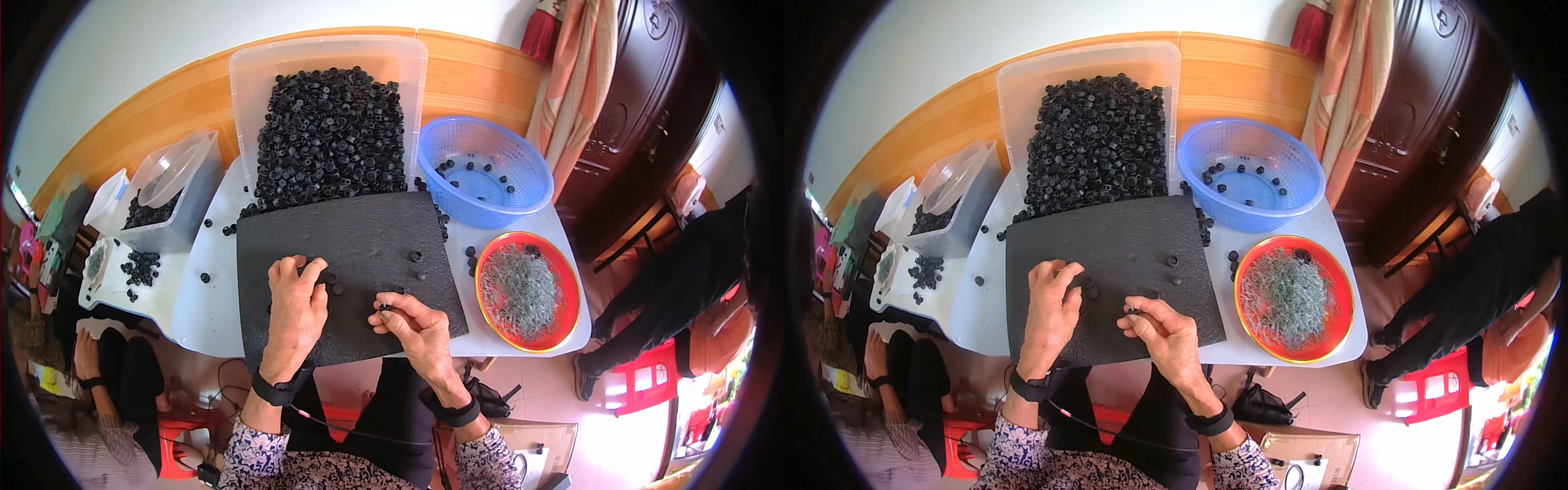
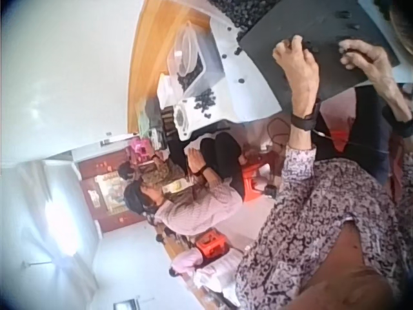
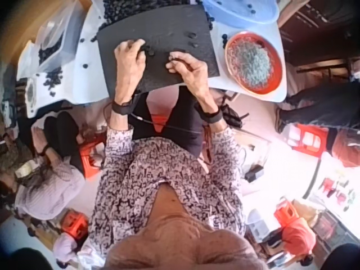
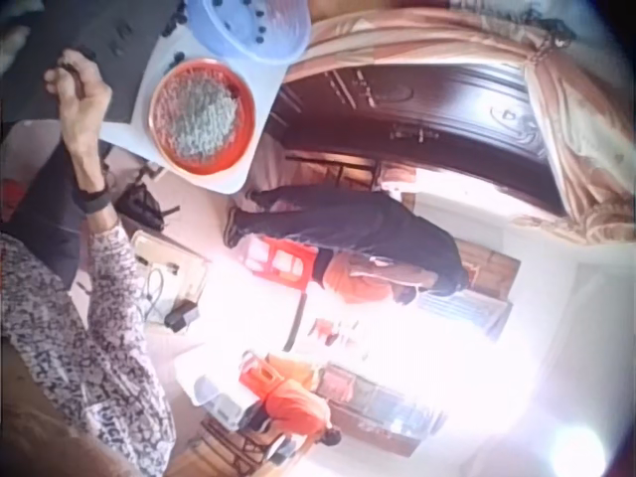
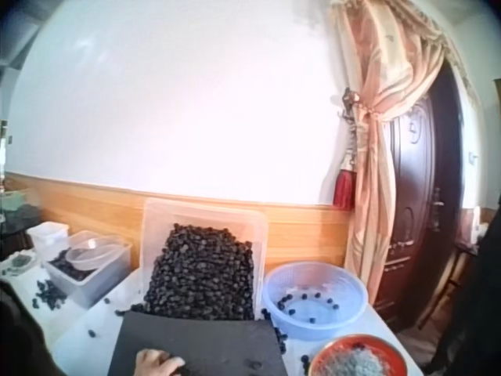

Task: The person picks up a screw and a black plastic cap by hand, then pushes the screw into the cap. They place the assembled piece onto a black foam board and repeat the process.

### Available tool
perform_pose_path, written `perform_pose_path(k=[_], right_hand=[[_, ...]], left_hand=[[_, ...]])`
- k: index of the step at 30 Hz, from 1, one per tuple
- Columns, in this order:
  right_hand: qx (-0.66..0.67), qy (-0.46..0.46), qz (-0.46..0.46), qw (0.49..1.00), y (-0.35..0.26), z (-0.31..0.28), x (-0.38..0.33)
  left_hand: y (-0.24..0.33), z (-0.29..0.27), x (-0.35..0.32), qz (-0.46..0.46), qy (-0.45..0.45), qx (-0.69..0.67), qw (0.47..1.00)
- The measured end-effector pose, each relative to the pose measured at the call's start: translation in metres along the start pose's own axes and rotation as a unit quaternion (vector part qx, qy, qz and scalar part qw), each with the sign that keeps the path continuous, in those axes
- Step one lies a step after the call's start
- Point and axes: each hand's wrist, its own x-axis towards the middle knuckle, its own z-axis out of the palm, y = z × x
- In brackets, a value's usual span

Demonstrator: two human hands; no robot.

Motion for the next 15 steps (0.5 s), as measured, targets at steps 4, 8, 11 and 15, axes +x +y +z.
perform_pose_path(k=[4, 8, 11, 15], right_hand=[[0.003, -0.002, -0.014, 1.000, 0.0007, 0.0043, 0.0010], [0.005, -0.012, 0.001, 1.000, 0.0006, 0.0045, 0.0014], [0.006, -0.015, 0.002, 1.000, 0.0005, 0.0072, 0.0014], [-0.007, -0.015, -0.011, 1.000, 0.0021, 0.0066, 0.0011]], left_hand=[[0.0031, 0.0040, 0.0008, 0.005, 0.009, 0.034, 0.999], [0.0063, 0.0050, -0.0012, 0.011, 0.013, 0.029, 0.999], [0.0002, 0.0044, -0.0019, 0.012, 0.009, 0.035, 0.999], [0.0002, 0.0048, -0.0026, 0.015, 0.000, 0.037, 0.999]])
